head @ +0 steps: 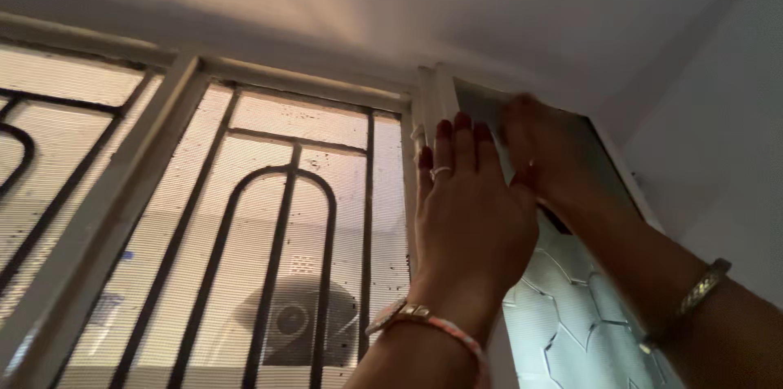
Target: The person wipes the metal grill of a window, the glass pane, and the inner frame using a cloth, reaching various parts of the structure.
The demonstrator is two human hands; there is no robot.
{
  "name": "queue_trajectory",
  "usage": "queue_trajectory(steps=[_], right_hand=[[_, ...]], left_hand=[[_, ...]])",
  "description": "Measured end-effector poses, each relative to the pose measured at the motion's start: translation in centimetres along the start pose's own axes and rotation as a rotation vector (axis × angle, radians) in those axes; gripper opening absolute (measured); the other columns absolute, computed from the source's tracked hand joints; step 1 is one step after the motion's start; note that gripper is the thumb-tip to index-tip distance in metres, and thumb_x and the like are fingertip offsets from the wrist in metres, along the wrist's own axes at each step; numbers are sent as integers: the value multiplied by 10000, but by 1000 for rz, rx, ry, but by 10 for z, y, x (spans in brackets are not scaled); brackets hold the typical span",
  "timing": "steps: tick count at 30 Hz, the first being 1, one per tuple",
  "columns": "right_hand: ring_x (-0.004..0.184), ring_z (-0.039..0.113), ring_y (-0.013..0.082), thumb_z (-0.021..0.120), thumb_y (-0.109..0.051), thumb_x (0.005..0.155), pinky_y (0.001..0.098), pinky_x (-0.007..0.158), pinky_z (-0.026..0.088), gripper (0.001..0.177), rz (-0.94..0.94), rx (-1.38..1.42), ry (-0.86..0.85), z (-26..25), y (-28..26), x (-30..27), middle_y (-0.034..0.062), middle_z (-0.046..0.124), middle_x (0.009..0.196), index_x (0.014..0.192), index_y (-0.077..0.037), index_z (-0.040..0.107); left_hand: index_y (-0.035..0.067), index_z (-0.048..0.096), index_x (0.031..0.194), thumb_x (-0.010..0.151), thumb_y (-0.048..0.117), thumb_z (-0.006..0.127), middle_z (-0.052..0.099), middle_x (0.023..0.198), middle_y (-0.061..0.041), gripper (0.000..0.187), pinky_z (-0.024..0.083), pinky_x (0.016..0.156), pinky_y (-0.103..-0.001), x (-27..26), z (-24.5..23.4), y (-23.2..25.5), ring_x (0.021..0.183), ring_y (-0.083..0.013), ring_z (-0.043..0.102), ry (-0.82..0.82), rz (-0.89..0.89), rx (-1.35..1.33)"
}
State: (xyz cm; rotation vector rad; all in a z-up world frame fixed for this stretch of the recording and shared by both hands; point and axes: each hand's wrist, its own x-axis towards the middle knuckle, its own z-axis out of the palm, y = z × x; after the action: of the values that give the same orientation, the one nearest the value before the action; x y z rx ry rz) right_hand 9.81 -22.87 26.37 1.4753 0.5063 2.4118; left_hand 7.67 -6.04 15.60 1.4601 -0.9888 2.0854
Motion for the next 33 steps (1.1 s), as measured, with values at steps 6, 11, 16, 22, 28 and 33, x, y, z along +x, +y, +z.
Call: queue_trajectory(steps=[6, 11, 16, 22, 28, 33], right_hand=[[1461, 395, 375, 395, -254, 1100, 406, 1169, 335, 504, -203, 534, -34, -13, -26, 7, 231, 421, 1578, 1527, 9, 434], [1349, 464, 392, 406, -206, 1016, 500, 1022, 403, 488, 24, -71, -169, -11, 26, -8, 211, 469, 1508, 1447, 13, 471], [1124, 562, 426, 418, -110, 961, 514, 830, 479, 594, 123, -426, -182, -27, 75, -65, 276, 503, 1497, 1516, 103, 415], [1205, 535, 454, 399, -123, 1025, 516, 994, 461, 343, 355, 73, -36, -55, -24, -101, 267, 568, 1362, 1290, 18, 565], [1510, 319, 357, 381, -253, 1089, 488, 1227, 204, 498, 218, 441, -222, -122, -147, -124, 177, 367, 1638, 1538, -41, 417], [1456, 379, 372, 464, -167, 951, 587, 1175, 242, 557, 132, 267, -314, -153, -138, -149, 170, 423, 1583, 1489, -21, 448]], left_hand=[[-61, 300, 1509, 961, 306, 412, 218, 1617, -259, 669, 99, 1193, -509, 0, -2, -2, 1536, -412, 150, 84, -74, -16], [-50, 260, 1508, 967, 251, 376, 201, 1655, -243, 630, 80, 1182, -516, -3, -1, 2, 1547, -385, 142, 55, -45, 169], [-13, 234, 1558, 945, 247, 353, 150, 1663, -217, 676, 67, 1206, -515, -16, -6, 6, 1537, -359, 110, -9, -85, 173], [-40, 300, 1539, 1019, 268, 355, 239, 1642, -239, 607, 98, 1221, -470, -57, -19, 11, 1528, -352, 190, 35, -110, -27], [-41, 370, 1555, 1057, 239, 397, 375, 1621, -234, 572, 104, 1260, -501, -92, -33, 19, 1568, -376, 212, 82, -121, -219], [-39, 374, 1537, 1065, 371, 457, 362, 1607, -248, 631, 110, 1235, -534, -120, -41, 34, 1539, -398, 217, 51, -125, -120]])
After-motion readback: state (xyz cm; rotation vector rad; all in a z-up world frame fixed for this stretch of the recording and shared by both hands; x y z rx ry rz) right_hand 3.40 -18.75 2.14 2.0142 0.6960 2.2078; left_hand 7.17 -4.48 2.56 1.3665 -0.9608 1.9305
